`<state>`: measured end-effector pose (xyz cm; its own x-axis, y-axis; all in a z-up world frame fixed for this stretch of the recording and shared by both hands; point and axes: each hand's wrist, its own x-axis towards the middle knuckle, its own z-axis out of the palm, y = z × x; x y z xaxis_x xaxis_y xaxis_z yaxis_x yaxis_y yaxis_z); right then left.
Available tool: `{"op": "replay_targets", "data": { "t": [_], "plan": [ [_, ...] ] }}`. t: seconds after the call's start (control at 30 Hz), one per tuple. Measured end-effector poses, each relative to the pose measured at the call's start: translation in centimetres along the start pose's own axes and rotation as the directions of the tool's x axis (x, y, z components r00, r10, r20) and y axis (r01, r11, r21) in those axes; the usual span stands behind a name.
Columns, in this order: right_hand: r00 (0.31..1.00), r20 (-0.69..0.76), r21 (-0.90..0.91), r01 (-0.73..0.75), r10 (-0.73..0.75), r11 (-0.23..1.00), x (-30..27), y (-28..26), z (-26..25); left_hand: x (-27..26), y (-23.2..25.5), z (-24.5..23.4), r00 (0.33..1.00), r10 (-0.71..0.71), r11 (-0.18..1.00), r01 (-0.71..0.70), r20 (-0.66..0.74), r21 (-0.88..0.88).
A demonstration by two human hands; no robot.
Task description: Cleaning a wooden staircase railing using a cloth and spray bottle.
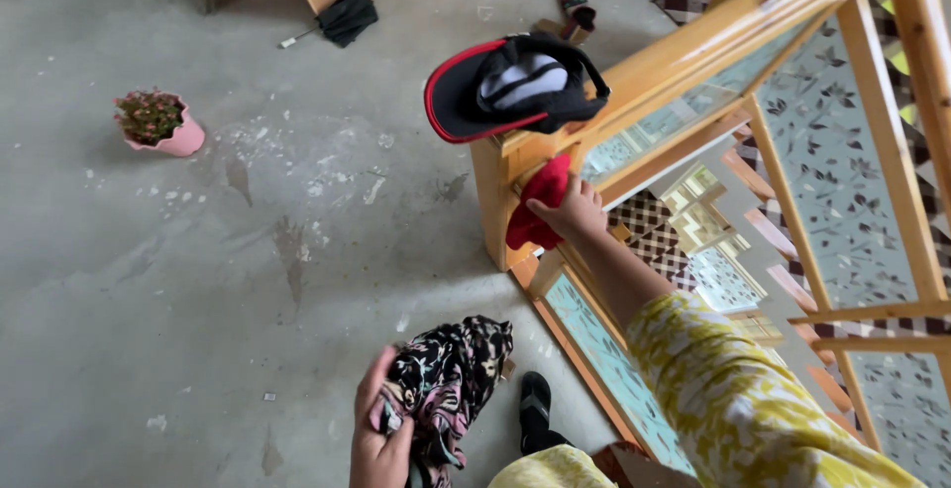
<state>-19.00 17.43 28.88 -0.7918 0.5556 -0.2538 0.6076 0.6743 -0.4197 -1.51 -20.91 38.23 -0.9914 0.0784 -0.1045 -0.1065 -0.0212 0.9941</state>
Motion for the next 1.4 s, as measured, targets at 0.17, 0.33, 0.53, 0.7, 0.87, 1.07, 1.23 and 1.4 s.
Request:
{"op": "replay_targets", "data": {
  "t": [0.17,0.33,0.53,0.7,0.87,1.07,1.23,1.4],
  "plan": [
    [0.998,-0.053,-0.053,0.023,-0.025,0.998,0.8,1.1,3.6,6.5,-3.7,-1.5,0.997,-0.059,0.963,0.044,0.048,0.268],
    [0.936,-0.309,0.037,0.187,-0.167,0.982,2.7,5.1,7.2,20.3,-1.2,3.0,0.937,-0.292,0.906,0.335,0.192,-0.259],
    [0.975,-0.215,0.904,0.174,0.064,0.391,3.5,11.3,3.5,35.3,-0.5,10.2,0.971,-0.205,0.761,0.079,0.123,0.644],
    [0.997,0.06,0.955,-0.069,-0.042,-0.288,-5.5,10.6,-5.8,38.1,-0.8,12.5,0.877,-0.285,0.919,0.135,0.386,0.371],
    [0.99,0.116,0.91,-0.073,0.083,-0.409,-7.0,14.8,-5.0,38.0,-0.2,13.1,0.723,-0.444,0.874,0.479,0.53,0.079],
    [0.997,-0.073,0.943,0.076,0.022,-0.324,-9.6,2.6,-12.5,36.0,11.9,8.0,0.785,-0.359,0.754,0.563,0.504,-0.339],
    [0.906,-0.386,0.917,0.358,-0.172,-0.175,-4.1,-4.8,-12.2,40.1,11.4,-1.3,0.87,-0.24,0.752,0.448,0.431,-0.485],
    [0.864,-0.469,0.119,0.268,-0.184,0.956,0.7,-15.6,-5.7,43.5,7.9,-6.4,0.848,-0.428,0.811,0.513,0.314,-0.282]
  ]
}}
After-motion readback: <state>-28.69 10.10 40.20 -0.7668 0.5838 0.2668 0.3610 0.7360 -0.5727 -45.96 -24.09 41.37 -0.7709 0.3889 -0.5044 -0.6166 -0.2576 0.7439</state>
